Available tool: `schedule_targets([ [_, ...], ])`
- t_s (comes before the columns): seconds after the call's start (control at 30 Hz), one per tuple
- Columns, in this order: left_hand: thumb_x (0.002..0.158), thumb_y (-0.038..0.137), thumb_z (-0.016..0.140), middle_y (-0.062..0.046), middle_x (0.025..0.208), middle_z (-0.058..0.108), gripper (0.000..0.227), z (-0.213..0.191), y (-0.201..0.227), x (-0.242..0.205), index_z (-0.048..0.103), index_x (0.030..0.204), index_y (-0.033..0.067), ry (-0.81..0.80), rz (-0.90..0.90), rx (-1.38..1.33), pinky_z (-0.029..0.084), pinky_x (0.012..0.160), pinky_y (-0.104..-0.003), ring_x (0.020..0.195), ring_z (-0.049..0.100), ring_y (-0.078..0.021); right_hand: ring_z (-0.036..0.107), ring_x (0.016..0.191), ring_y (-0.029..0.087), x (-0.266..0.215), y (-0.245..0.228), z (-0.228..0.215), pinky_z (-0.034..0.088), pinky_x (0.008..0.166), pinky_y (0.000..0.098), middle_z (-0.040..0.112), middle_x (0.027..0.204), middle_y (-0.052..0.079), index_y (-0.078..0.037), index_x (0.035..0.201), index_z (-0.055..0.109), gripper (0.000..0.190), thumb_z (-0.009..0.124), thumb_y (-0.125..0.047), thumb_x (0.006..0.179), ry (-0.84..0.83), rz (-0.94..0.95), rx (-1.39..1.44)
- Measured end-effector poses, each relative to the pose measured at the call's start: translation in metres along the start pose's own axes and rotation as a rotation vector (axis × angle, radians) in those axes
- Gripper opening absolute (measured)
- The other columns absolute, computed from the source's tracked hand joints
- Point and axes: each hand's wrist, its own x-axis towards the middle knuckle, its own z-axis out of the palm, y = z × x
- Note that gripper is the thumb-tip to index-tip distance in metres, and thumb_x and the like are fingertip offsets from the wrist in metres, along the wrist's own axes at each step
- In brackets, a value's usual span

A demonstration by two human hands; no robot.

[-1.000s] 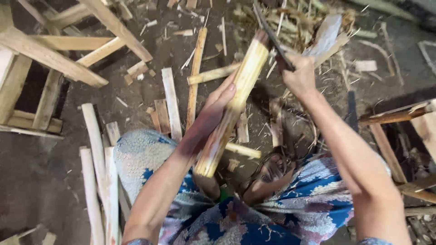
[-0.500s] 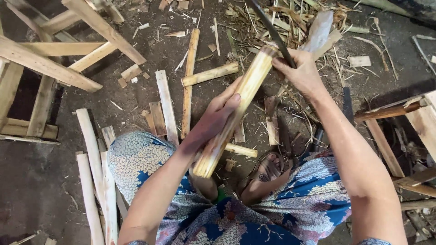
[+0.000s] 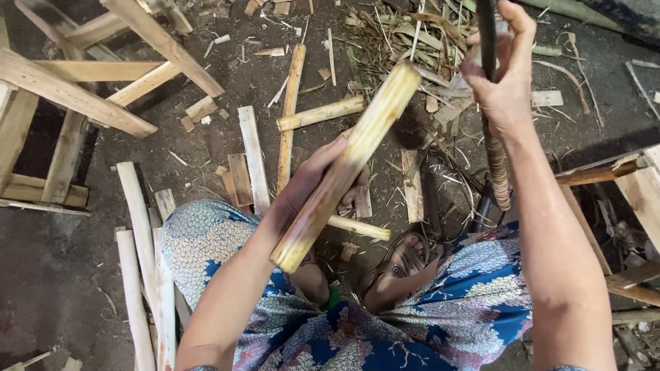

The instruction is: The person sits on the floor and uses a machete to shave and shape a piece of wood. They rotate the wood to work on different sides, then set it down and pick up other pieces of wood from the surrounding debris.

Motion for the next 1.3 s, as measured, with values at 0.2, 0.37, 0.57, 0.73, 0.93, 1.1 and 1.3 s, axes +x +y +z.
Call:
schedule_targets([
  [0.2,0.1,0.028,0.037,-0.009,0.072,0.063,0.036,0.006,0.003,-0.005,0.048,0.114,-0.0036,0.053,0.001,-0.099,0.048,0.038,-0.018,0.047,0.057,-0.0097,0.039,0.06,0.002,-0.005,0.022,0.004,0.047,0.07,0.0221,0.059,0.116,0.003,-0.008,0.087,0.062,0.037,0.057,-0.044,0.097,0.014,0.049,-0.038],
  [0.37,0.098,0.034,0.035,-0.007,0.072,0.059,0.041,0.009,0.006,-0.006,0.046,0.117,-0.0001,0.036,-0.02,-0.067,0.042,0.038,-0.018,0.045,0.052,-0.0091,0.044,0.068,0.006,-0.005,0.033,0.008,0.044,0.07,0.0224,0.054,0.086,-0.002,-0.012,0.092,0.057,0.009,0.059,-0.008,0.1,0.102,0.105,-0.083],
  [0.57,0.096,0.042,0.034,-0.006,0.072,0.057,0.045,-0.002,-0.003,0.001,0.054,0.092,0.0019,-0.037,-0.055,-0.078,0.032,0.038,-0.019,0.043,0.047,-0.0093,0.047,0.079,0.007,-0.002,-0.011,0.03,0.042,0.068,0.0154,0.055,0.096,0.001,-0.011,0.109,0.053,0.032,0.051,0.014,0.089,0.0,0.24,0.093],
  [0.73,0.097,0.037,0.037,-0.008,0.071,0.058,0.045,0.008,-0.002,0.0,0.045,0.122,0.0015,-0.028,-0.068,-0.152,0.037,0.041,-0.018,0.045,0.048,-0.0101,0.057,0.103,0.011,-0.012,0.003,0.034,0.049,0.097,0.0289,0.057,0.112,0.0,-0.013,0.11,0.055,0.029,0.068,-0.024,0.086,-0.05,0.199,0.107],
  [0.93,0.099,0.035,0.032,-0.008,0.07,0.06,0.044,-0.007,-0.015,0.013,0.044,0.121,-0.0007,-0.084,-0.066,-0.128,0.039,0.036,-0.018,0.043,0.051,-0.0106,0.049,0.079,0.005,-0.018,0.004,0.033,0.047,0.076,0.0198,0.06,0.098,-0.003,-0.014,0.1,0.063,0.024,0.073,-0.027,0.083,0.021,0.243,0.126],
  [1.1,0.098,0.035,0.037,-0.009,0.073,0.063,0.041,-0.008,-0.022,0.016,0.046,0.113,-0.0013,-0.054,-0.119,-0.139,0.044,0.037,-0.019,0.044,0.053,-0.0109,0.055,0.078,0.007,-0.022,0.01,0.03,0.053,0.077,0.0196,0.061,0.097,0.001,-0.01,0.095,0.062,0.012,0.072,-0.01,0.089,0.058,0.18,0.112],
  [1.3,0.098,0.033,0.037,-0.007,0.072,0.064,0.039,0.008,-0.013,0.012,0.048,0.114,-0.0006,-0.007,-0.062,-0.062,0.046,0.038,-0.018,0.046,0.056,-0.0097,0.039,0.063,0.006,-0.024,0.014,0.029,0.035,0.057,0.0172,0.055,0.087,-0.001,-0.01,0.092,0.059,0.01,0.069,-0.013,0.094,0.07,0.137,0.023],
])
